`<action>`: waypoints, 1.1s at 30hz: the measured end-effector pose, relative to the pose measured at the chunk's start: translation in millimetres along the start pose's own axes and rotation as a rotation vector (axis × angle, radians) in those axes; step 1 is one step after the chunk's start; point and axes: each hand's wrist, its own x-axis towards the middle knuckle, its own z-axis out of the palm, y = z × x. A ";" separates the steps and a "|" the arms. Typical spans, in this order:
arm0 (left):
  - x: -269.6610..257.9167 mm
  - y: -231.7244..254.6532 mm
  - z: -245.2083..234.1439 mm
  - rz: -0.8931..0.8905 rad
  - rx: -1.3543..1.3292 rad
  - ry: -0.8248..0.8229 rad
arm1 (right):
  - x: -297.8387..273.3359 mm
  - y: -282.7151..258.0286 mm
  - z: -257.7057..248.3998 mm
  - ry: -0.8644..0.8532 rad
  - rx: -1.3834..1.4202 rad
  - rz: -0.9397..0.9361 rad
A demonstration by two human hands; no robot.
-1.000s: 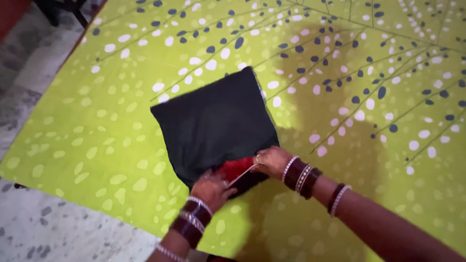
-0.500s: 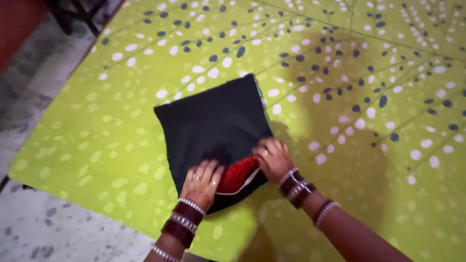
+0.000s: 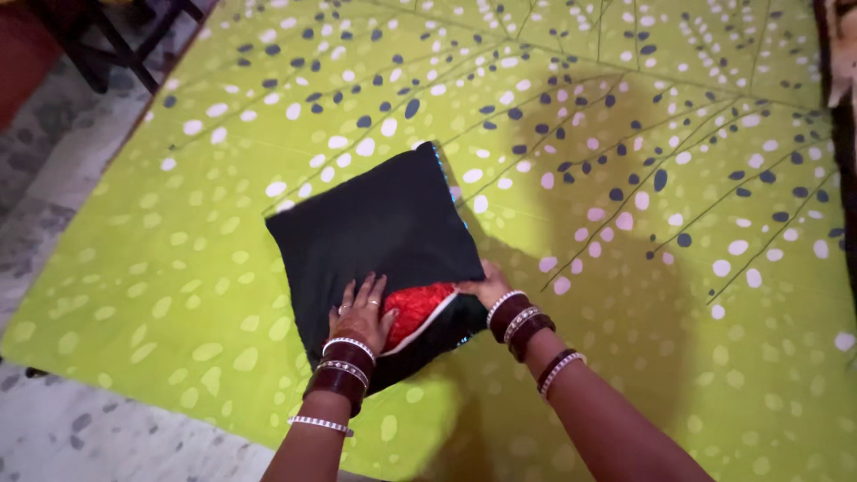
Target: The person stuffs a beige pillowcase with a blue insert and places it on a bed. They then insert two red heart-shaped cushions into a black sequin pillowcase, zip it closed, and arrange the finished pillow with others on the bed.
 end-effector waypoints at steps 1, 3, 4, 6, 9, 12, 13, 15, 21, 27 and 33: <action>-2.0 -5.0 -2.0 0.046 -0.051 0.103 | 4.4 -20.2 2.2 0.004 -0.055 -0.058; -8.9 -7.7 -11.2 0.140 -0.150 0.317 | 16.4 -82.5 -3.4 0.014 -0.168 -0.181; -13.0 -5.8 -21.1 0.097 -0.194 0.272 | 20.9 -118.7 -8.7 -0.057 -0.292 -0.205; -26.1 2.5 -46.7 0.013 -0.285 0.183 | 31.6 -189.0 -17.8 -0.190 -0.547 -0.253; -43.0 14.9 -104.5 0.323 -0.291 0.718 | 40.5 -272.9 -8.6 -0.297 -0.739 -0.702; -49.3 38.8 -168.4 0.467 -0.171 1.198 | 28.6 -346.3 6.9 -0.455 -0.840 -0.694; -47.2 46.8 -186.1 0.526 -0.141 1.160 | 21.2 -369.9 13.7 -0.444 -0.946 -0.697; -43.6 57.3 -213.5 0.638 -0.076 1.078 | 3.6 -414.7 24.0 -0.420 -1.154 -0.692; -32.1 80.3 -212.2 0.247 -0.728 0.575 | -39.4 -476.2 15.9 -0.156 -1.013 -1.117; -0.4 72.4 -163.0 0.239 -1.063 0.656 | -23.1 -417.5 -9.8 0.491 -0.862 -0.740; 9.7 60.1 -112.4 0.169 -1.153 0.461 | 62.0 -260.4 1.4 -0.144 -0.022 -0.305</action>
